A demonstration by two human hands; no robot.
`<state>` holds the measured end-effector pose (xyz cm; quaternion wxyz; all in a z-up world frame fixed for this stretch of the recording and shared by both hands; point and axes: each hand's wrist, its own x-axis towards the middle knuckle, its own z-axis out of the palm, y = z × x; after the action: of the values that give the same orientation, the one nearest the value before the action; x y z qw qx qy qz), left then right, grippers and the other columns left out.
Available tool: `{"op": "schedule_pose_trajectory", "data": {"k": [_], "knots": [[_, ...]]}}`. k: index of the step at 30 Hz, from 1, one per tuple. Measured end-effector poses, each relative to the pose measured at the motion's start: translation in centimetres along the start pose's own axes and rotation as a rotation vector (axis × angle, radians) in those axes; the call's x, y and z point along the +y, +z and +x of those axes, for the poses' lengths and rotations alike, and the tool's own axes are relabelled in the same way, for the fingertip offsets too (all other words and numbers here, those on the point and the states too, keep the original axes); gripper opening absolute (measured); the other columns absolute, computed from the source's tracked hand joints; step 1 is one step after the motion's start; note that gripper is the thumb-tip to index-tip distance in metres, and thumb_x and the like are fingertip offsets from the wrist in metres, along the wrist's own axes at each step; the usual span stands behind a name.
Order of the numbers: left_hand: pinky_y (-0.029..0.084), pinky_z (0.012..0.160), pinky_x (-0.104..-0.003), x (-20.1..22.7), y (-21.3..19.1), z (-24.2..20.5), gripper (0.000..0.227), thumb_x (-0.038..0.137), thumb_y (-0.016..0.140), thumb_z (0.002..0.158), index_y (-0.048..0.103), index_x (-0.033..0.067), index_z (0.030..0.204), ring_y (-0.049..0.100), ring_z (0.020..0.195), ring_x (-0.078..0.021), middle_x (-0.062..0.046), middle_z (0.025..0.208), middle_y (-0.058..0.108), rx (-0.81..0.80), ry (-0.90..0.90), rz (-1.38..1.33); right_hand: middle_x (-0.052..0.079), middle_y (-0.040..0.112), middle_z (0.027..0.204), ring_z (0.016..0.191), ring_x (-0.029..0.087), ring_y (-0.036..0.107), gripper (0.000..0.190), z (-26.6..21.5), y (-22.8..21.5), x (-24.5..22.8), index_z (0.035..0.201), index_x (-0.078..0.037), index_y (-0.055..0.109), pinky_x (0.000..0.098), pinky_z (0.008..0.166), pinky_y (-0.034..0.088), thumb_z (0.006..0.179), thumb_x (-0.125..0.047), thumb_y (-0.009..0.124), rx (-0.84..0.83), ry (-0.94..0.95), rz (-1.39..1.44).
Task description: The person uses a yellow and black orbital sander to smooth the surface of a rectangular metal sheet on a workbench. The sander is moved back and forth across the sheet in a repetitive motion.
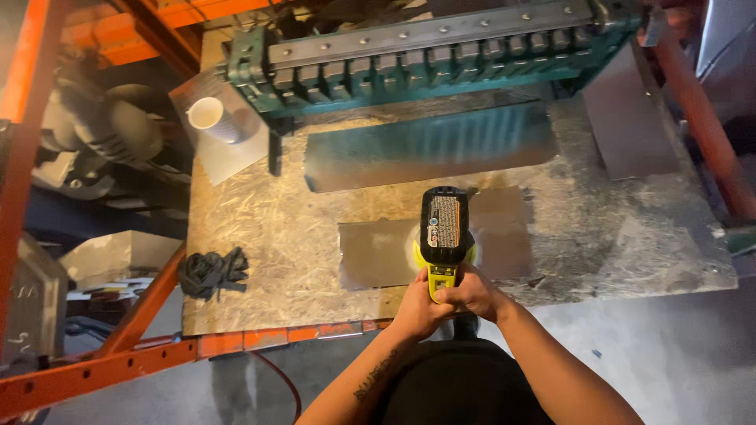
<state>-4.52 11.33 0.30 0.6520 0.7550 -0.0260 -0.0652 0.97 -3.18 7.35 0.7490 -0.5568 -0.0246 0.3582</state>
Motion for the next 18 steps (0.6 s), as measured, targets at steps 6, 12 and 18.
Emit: {"op": "schedule_pose_trajectory", "data": {"k": [6,12,18], "knots": [[0.06,0.076,-0.035,-3.9,-4.0,-1.8,0.017,0.019,0.086,0.075,0.076,0.0103,0.085,0.07,0.071,-0.0256,-0.005,0.076,0.071,0.028,0.022,-0.009,0.018,0.071,0.08,0.063,0.023,0.062,0.047,2.2,3.5,1.7,0.119,0.01,0.071,0.0404,0.058,0.057,0.074,0.011,0.084,-0.115,-0.035,-0.036],[0.055,0.069,-0.025,4.0,-8.9,-5.0,0.015,0.015,0.076,0.09,0.07,0.0054,0.08,0.066,0.065,-0.0115,-0.004,0.067,0.066,0.124,-0.072,-0.307,0.022,0.062,0.064,0.059,0.028,0.053,0.011,1.6,11.5,-4.8,0.082,0.019,0.073,0.0415,0.064,0.055,0.082,0.009,0.078,-0.025,0.171,0.039],[0.059,0.082,-0.029,-4.8,-9.2,-5.1,0.017,0.02,0.089,0.076,0.079,0.0128,0.087,0.075,0.073,-0.0224,-0.003,0.074,0.075,0.224,0.072,0.083,0.013,0.046,0.061,0.063,0.018,0.048,0.011,1.2,13.8,-6.8,0.088,0.018,0.07,0.0246,0.072,0.048,0.092,0.008,0.07,-0.39,0.276,-0.061]]}}
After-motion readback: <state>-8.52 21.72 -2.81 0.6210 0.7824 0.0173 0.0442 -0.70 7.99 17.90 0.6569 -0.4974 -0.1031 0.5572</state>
